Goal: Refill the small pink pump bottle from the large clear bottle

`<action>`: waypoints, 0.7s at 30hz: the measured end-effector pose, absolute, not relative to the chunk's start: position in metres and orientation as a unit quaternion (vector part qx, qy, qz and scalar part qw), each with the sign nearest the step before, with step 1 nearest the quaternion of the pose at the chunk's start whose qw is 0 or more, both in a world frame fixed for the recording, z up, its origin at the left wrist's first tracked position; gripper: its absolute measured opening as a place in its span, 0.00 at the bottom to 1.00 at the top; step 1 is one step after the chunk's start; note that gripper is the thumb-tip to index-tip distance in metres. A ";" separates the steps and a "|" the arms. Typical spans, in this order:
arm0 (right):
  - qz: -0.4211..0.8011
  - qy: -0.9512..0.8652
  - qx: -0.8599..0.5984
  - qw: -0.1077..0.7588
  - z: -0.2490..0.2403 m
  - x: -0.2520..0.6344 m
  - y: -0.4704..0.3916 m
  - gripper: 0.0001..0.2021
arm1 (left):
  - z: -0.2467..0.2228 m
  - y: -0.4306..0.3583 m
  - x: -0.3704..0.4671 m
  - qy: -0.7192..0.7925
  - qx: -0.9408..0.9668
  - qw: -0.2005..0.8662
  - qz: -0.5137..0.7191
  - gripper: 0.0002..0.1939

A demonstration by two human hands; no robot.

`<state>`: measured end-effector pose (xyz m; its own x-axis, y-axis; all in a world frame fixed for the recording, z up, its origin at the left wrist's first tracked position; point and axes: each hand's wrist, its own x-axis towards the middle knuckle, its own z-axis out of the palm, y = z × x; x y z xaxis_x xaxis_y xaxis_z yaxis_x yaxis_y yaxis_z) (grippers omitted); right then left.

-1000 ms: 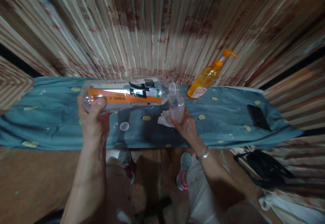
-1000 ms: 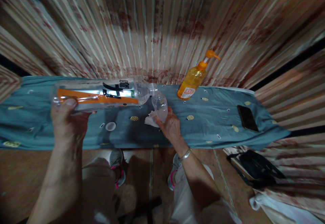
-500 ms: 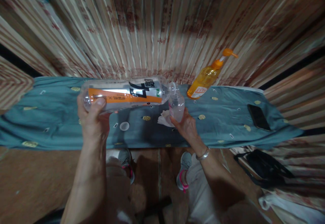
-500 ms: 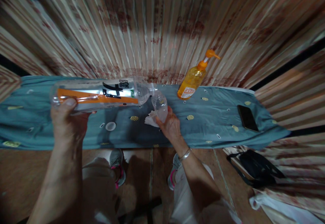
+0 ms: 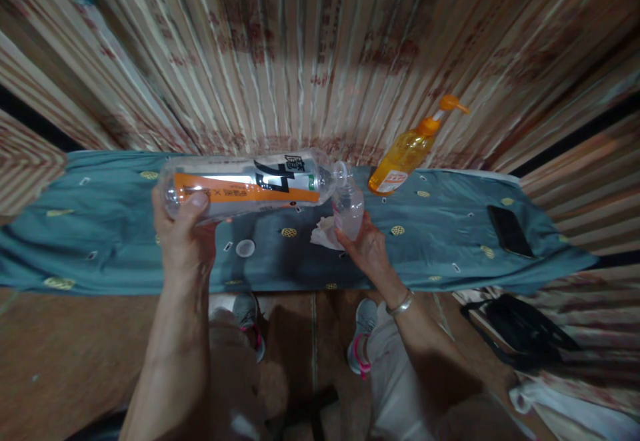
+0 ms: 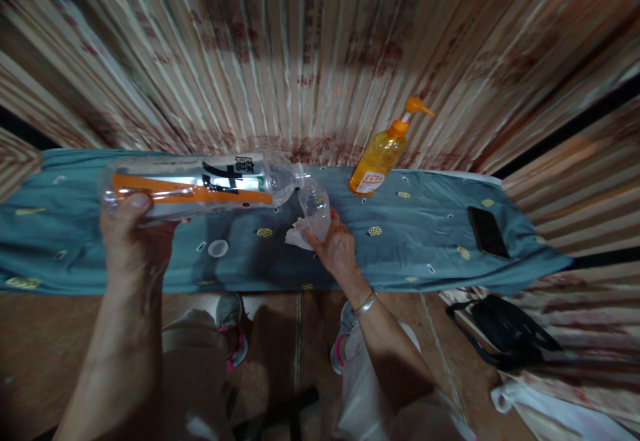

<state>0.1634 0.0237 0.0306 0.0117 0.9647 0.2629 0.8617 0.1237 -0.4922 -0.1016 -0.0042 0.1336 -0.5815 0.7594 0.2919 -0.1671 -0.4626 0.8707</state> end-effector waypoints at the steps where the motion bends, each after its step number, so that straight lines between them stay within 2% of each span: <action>1: 0.091 -0.699 -0.652 0.279 0.031 0.164 0.024 0.32 | 0.134 -0.004 -0.102 0.426 0.353 0.295 0.779 0.24; 7: 0.092 -0.706 -0.644 0.282 0.030 0.165 0.023 0.31 | 0.133 -0.004 -0.102 0.411 0.348 0.297 0.788 0.27; 21: 0.076 -0.711 -0.641 0.279 0.027 0.165 0.024 0.30 | 0.131 -0.001 -0.104 0.406 0.347 0.292 0.794 0.25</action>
<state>0.1649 0.0239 0.0273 -0.0233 0.9541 0.2986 0.8691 0.1669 -0.4657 -0.1040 -0.0014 0.1314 -0.5890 0.7445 0.3143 -0.1812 -0.5007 0.8464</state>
